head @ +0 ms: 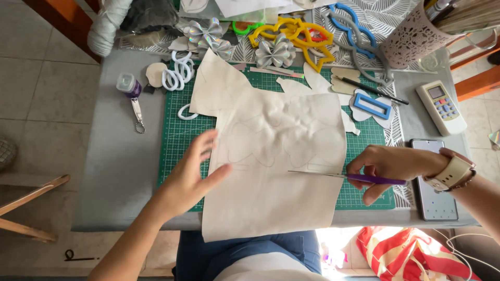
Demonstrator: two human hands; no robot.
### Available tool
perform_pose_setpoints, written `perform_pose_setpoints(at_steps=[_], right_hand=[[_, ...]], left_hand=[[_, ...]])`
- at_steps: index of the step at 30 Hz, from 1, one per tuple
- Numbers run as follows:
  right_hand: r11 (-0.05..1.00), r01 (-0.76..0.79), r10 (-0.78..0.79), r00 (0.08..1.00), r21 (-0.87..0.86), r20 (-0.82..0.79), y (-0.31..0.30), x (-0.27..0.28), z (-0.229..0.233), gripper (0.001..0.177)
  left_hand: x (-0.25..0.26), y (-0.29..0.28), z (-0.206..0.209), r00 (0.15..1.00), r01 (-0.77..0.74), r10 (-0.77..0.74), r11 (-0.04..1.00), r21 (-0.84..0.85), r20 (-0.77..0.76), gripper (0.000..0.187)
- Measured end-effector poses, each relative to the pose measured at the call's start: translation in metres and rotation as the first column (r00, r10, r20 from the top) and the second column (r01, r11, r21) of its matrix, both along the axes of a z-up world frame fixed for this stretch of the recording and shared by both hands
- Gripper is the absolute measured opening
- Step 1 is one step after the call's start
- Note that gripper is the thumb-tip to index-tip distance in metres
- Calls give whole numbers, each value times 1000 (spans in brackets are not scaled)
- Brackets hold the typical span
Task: Tracing a template onto a sheet of paper and cutting it out with scissors
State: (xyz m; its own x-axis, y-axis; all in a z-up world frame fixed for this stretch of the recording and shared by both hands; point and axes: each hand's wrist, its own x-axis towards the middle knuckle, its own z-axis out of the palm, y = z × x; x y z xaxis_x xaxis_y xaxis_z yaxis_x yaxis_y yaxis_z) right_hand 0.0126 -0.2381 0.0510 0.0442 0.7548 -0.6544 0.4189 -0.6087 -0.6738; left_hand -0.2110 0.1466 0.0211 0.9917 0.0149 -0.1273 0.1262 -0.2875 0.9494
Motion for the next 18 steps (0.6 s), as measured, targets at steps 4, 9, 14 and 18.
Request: perform_pose_setpoints(at_steps=[4,9,14,18], right_hand=[[999,-27,29,997,44,-64,4,1,2,48],[996,-17,30,989,89,-143,3,-5,6,57],[991,7,21,980,137,-200,-1,-10,7,62],[988,-6,37,978,153,-207,1,-14,13,59]], left_hand=[[-54,14,-3,954,-197,133,954,-226,-269,70],[-68,19,6,960,-124,81,981,-148,-269,93],[-66,17,2,959,-236,101,801,-550,-264,87],[-47,5,-23,995,-94,93,896,-434,-24,40]])
